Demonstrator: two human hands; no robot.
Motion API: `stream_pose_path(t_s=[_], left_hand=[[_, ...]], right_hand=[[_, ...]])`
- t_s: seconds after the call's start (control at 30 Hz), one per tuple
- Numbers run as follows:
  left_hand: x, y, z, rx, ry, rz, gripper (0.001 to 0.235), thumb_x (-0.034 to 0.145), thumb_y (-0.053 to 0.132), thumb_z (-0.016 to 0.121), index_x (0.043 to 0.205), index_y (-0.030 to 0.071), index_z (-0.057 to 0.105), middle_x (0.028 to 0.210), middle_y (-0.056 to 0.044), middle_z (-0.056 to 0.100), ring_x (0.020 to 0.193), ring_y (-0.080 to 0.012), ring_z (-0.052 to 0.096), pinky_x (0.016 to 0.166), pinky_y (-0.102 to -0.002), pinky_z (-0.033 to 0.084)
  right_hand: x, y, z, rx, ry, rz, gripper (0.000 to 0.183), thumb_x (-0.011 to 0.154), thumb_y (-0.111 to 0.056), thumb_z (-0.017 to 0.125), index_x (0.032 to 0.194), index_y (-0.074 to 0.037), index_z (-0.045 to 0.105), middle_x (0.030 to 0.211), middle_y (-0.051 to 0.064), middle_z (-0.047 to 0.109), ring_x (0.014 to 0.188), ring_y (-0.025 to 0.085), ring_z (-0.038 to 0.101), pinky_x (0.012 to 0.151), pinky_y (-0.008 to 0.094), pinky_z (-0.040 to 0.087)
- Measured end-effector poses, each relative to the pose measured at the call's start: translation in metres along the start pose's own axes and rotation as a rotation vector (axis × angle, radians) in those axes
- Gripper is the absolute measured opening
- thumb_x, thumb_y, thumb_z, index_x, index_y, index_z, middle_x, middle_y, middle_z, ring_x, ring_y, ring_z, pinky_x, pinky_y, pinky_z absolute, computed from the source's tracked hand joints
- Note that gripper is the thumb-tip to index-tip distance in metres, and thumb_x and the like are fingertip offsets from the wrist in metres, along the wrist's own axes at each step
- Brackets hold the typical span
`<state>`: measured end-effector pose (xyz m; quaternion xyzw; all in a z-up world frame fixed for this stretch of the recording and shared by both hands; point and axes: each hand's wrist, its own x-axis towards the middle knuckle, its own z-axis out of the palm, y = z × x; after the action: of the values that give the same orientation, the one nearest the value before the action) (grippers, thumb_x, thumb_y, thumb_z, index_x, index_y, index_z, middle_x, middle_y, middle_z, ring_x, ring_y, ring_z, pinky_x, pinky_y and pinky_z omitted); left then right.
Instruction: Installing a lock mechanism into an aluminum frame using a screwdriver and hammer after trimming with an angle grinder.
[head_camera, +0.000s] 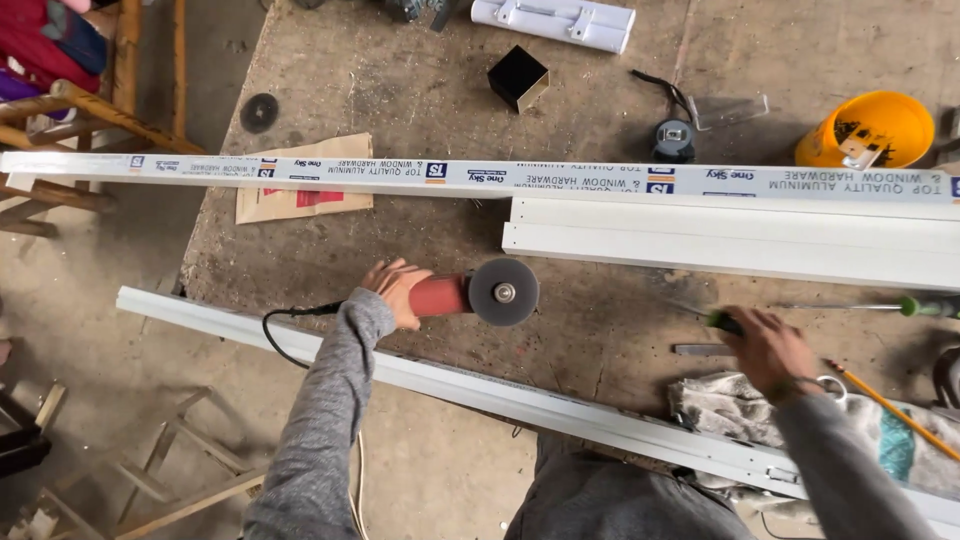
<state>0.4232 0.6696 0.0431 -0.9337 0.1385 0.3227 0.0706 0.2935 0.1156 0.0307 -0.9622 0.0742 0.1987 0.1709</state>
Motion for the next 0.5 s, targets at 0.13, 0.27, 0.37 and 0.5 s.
stream_pose_path(t_s=[0.13, 0.27, 0.37, 0.5], left_hand=[[0.03, -0.005, 0.002, 0.028, -0.036, 0.032, 0.107, 0.065, 0.042, 0.091, 0.155, 0.031, 0.034, 0.161, 0.005, 0.038, 0.15, -0.0237, 0.03, 0.128, -0.048, 0.016], [0.052, -0.029, 0.013, -0.054, 0.069, 0.209, 0.1, 0.051, 0.041, 0.092, 0.141, 0.028, 0.051, 0.138, -0.002, 0.056, 0.129, -0.0289, 0.045, 0.109, -0.048, 0.034], [0.07, -0.036, 0.024, -0.061, 0.155, 0.402, 0.096, 0.04, 0.044, 0.093, 0.13, 0.027, 0.065, 0.119, -0.002, 0.07, 0.11, -0.0306, 0.059, 0.093, -0.043, 0.05], [0.082, -0.043, 0.027, 0.055, 0.052, 0.24, 0.099, 0.047, 0.045, 0.094, 0.139, 0.039, 0.056, 0.137, 0.007, 0.054, 0.126, -0.0273, 0.051, 0.102, -0.053, 0.042]], right_hand=[[-0.067, 0.061, -0.014, -0.039, 0.122, -0.032, 0.04, 0.098, -0.041, 0.055, 0.135, -0.028, 0.062, 0.116, 0.004, 0.079, 0.077, 0.027, 0.079, 0.061, 0.045, 0.069], [-0.151, 0.127, 0.01, 0.129, 0.378, 0.071, 0.035, 0.098, -0.028, 0.068, 0.131, -0.016, 0.069, 0.108, 0.005, 0.075, 0.084, 0.023, 0.069, 0.077, 0.035, 0.054], [-0.232, 0.116, -0.014, 0.077, 0.4, 0.249, 0.032, 0.098, -0.031, 0.071, 0.126, -0.016, 0.072, 0.097, 0.007, 0.074, 0.081, 0.022, 0.068, 0.081, 0.034, 0.053], [-0.284, 0.101, -0.028, -0.147, 0.299, 0.523, 0.043, 0.088, -0.053, 0.072, 0.124, -0.03, 0.076, 0.111, 0.0, 0.079, 0.102, 0.03, 0.075, 0.081, 0.043, 0.058]])
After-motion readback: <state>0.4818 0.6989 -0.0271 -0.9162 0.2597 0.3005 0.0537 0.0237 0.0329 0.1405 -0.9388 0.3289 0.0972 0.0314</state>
